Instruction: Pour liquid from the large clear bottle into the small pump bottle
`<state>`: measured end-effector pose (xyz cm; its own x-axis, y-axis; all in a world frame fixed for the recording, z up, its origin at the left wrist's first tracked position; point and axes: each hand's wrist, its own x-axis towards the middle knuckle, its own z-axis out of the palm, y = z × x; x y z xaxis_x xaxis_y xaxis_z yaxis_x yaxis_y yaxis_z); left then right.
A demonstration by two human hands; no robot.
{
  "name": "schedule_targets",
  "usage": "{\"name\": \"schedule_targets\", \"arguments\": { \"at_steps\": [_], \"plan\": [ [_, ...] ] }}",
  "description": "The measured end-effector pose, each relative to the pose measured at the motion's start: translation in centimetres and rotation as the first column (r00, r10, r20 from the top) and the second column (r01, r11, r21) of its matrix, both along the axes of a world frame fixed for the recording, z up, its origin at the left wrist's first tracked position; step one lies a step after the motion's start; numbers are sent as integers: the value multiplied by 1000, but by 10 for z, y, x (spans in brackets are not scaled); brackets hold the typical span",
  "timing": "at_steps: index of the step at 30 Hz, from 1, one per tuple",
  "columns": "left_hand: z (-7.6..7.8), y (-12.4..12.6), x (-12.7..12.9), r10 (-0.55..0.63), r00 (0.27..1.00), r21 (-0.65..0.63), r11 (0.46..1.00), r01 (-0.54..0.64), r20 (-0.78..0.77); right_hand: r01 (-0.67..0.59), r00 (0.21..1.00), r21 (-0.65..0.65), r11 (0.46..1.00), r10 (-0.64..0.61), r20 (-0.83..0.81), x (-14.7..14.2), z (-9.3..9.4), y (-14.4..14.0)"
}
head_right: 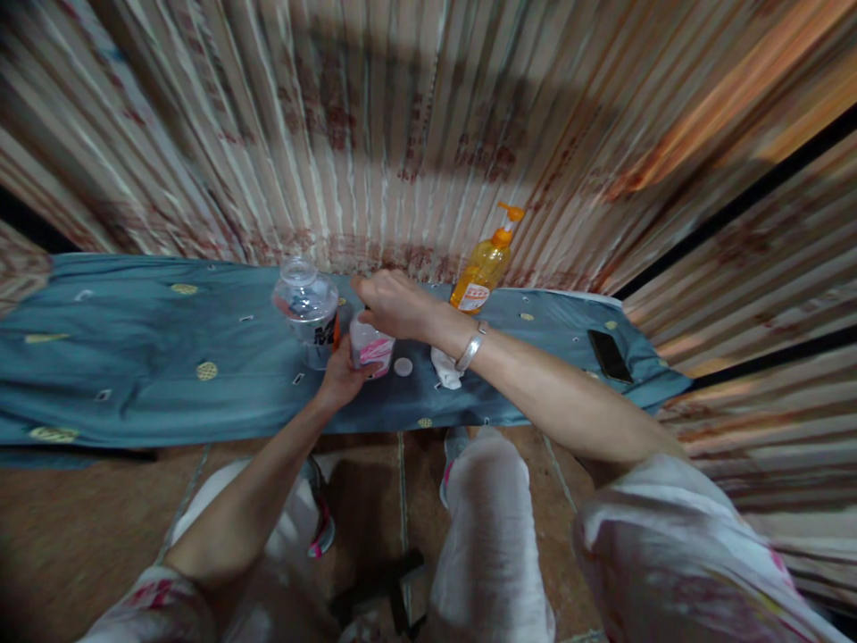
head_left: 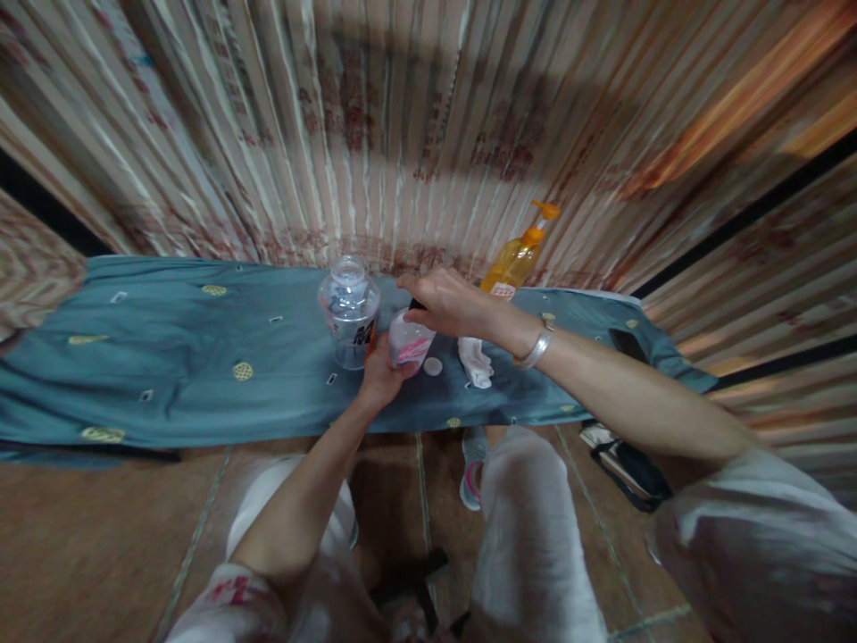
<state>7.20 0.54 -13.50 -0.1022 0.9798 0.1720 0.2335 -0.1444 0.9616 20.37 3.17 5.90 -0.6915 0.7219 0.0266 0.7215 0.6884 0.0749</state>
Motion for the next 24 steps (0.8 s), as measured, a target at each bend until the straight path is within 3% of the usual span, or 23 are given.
{"name": "schedule_targets", "arguments": {
  "at_steps": [3,6,10,13,17,24],
  "plan": [
    [-1,0,-1,3,1000,-4,1000,-3,-1,42,965,-85,996,-63,-255,12,-16,0],
    [0,0,-1,-5,1000,-3,1000,5,5,109,853,-213,971,-201,-481,27,-45,-5],
    [2,0,1,-8,1000,18,1000,8,13,157,712,-418,895,-396,-580,34,-88,-16],
    [5,1,5,-17,1000,51,999,16,19,156,578,-471,868,-467,-669,28,-109,-22],
    [14,3,12,-12,1000,89,996,11,7,198,423,-445,873,-486,-765,22,-110,-24],
    [33,10,36,-41,998,188,981,48,-41,254,400,-327,910,-407,-821,47,-84,-32]
  ]
}}
